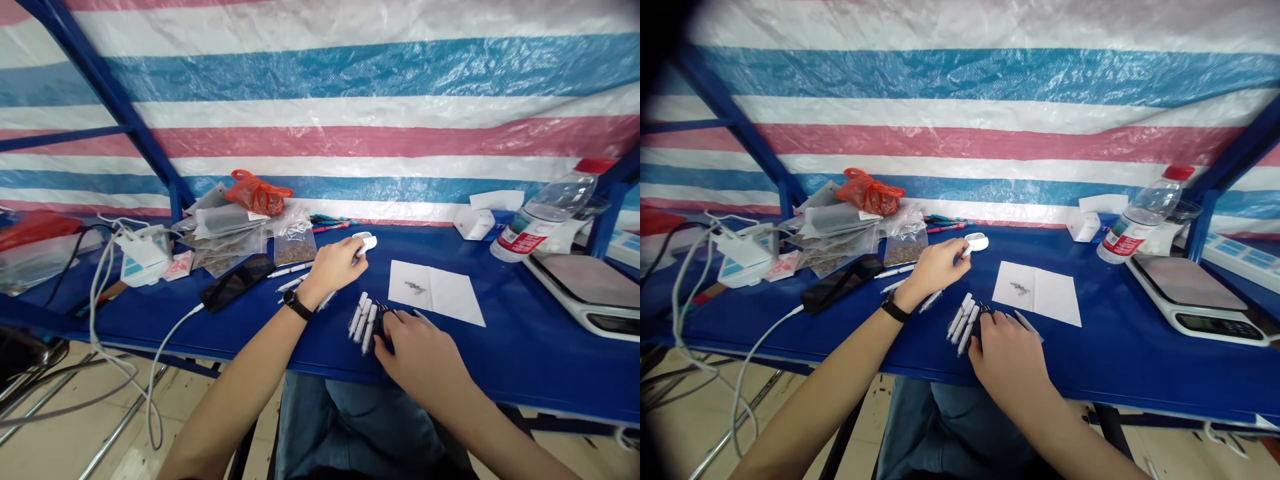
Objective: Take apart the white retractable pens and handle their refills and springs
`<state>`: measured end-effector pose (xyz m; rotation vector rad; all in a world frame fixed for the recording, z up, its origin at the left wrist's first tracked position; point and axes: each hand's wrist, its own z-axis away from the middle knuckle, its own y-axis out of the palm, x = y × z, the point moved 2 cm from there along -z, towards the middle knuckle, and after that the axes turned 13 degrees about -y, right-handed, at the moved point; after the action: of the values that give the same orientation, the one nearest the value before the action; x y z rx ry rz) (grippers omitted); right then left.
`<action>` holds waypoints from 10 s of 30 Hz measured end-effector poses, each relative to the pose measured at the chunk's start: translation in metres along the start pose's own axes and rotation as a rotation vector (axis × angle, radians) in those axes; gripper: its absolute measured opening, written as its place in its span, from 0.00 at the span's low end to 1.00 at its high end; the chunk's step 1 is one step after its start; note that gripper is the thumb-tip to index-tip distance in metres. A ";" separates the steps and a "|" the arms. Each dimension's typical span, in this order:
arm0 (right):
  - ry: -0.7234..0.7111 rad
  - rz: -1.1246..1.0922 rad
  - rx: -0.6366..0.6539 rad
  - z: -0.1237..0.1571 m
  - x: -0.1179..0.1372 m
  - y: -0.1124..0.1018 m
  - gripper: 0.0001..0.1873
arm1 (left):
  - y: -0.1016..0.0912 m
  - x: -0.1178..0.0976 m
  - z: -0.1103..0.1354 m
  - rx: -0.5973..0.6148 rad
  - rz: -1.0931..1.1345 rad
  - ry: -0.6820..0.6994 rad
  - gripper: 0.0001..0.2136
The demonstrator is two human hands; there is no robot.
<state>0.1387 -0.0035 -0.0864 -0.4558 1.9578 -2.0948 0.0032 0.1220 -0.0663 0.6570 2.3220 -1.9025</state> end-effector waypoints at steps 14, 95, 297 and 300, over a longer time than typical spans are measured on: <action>0.218 -0.016 0.097 -0.006 0.009 -0.012 0.10 | 0.007 -0.002 0.000 -0.014 0.013 0.030 0.08; 0.033 -1.585 -0.574 -0.075 -0.133 -0.031 0.24 | 0.022 -0.011 0.004 0.016 0.338 0.168 0.05; 0.357 -1.574 -1.183 -0.059 -0.130 -0.042 0.07 | 0.024 -0.005 -0.001 0.115 0.675 0.113 0.10; 0.414 -1.644 -1.117 -0.061 -0.128 -0.041 0.07 | 0.026 -0.007 -0.001 0.183 0.854 0.082 0.12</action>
<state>0.2348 0.1041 -0.0572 -2.7029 3.4283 -0.9902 0.0189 0.1249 -0.0879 1.4616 1.4852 -1.6555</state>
